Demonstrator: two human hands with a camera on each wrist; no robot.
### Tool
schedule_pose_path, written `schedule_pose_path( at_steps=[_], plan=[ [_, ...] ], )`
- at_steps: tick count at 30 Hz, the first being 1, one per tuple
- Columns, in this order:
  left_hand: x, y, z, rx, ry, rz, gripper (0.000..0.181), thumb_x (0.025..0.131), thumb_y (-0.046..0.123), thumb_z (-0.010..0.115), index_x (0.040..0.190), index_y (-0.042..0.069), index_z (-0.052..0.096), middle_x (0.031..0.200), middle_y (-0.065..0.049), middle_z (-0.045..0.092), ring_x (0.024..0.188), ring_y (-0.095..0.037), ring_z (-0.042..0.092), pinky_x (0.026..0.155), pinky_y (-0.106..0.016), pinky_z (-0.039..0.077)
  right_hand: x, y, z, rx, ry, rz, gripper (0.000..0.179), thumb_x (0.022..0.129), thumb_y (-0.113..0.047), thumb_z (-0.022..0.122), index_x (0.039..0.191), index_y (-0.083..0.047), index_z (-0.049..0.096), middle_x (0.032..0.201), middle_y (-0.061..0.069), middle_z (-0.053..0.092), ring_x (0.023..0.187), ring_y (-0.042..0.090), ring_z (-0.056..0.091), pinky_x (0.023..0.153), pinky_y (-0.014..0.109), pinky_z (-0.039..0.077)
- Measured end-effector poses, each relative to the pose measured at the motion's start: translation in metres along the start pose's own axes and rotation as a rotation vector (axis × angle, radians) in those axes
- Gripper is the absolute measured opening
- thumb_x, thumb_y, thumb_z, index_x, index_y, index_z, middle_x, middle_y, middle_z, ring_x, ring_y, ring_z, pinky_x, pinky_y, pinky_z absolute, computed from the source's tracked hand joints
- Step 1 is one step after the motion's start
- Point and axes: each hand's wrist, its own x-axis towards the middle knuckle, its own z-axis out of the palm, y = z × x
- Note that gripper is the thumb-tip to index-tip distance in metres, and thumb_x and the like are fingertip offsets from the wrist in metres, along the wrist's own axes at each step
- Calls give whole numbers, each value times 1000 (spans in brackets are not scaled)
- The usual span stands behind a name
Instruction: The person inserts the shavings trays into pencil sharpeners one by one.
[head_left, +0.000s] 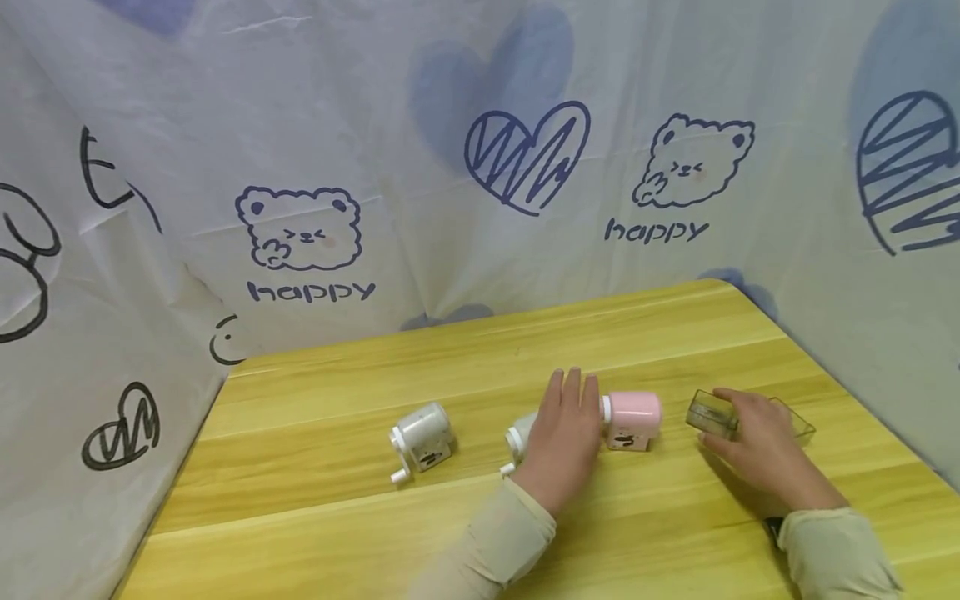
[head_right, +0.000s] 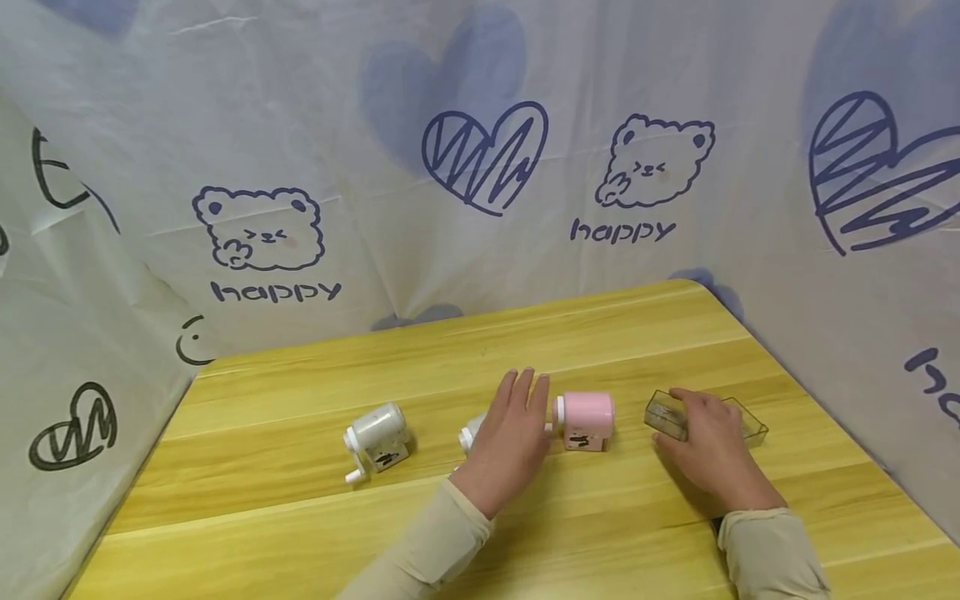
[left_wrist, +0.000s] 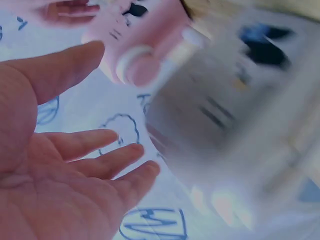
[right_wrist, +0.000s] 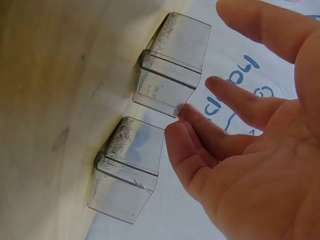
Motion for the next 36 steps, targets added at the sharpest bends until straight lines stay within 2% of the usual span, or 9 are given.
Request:
schedule_pose_path(
  at_steps=[2,4,7,12,15,19,23,28,36],
  plan=[
    [-6,-8,0,-6,-8,-31,58,85,24,82,132,-2,59,125,-15,64,122,-27,58,112,-36,43,0,0,-1,3,-4,16,67,91,-13,77,141,17,45,136,47,45,125,63,38,102,72,20],
    [-12,-15,0,-25,-18,-57,53,84,24,83,125,-2,62,112,-12,65,107,-24,61,100,-33,51,0,0,-1,0,-5,27,66,91,-13,77,140,17,44,135,47,45,124,64,38,102,73,20],
    [-19,-22,0,-113,-24,-91,37,82,13,83,111,-2,64,95,-9,64,88,-22,62,81,-32,55,0,2,0,-10,1,30,64,90,-11,76,139,18,46,133,47,47,124,64,39,102,73,22],
    [-26,-30,0,-253,-36,-153,38,77,5,84,107,-5,63,93,-13,65,83,-27,65,74,-35,57,1,4,0,-12,8,32,62,91,-9,74,138,19,46,132,47,49,123,64,41,104,73,24],
    [-30,-35,1,-340,-113,-218,45,77,7,87,110,-7,60,95,-15,64,83,-28,63,70,-37,57,1,4,0,-5,8,40,60,91,-8,72,137,20,46,133,47,48,123,65,41,105,75,24],
    [-34,-42,0,-496,-246,-287,44,79,0,84,113,-10,57,94,-18,61,81,-30,61,69,-39,58,1,4,-1,-5,9,65,59,91,-8,71,137,20,46,132,47,49,121,65,44,103,74,29],
    [-37,-48,-2,-591,-291,-285,46,80,-6,79,118,-14,54,94,-21,60,81,-31,63,73,-42,59,3,3,-2,-11,14,80,59,92,-10,72,135,22,47,128,46,52,116,63,49,98,72,39],
    [-38,-53,-7,-644,-316,-268,38,79,-8,77,110,-12,55,89,-18,58,75,-30,62,68,-41,59,3,4,-3,-13,9,99,61,92,-14,72,133,24,46,125,47,52,112,62,52,94,70,43],
    [-39,-60,-17,-654,-420,-234,33,78,-5,78,104,-6,58,86,-14,58,73,-26,61,65,-39,56,1,8,-2,-40,-22,128,63,92,-18,73,131,23,47,121,48,54,108,63,54,92,70,45]
  ],
)
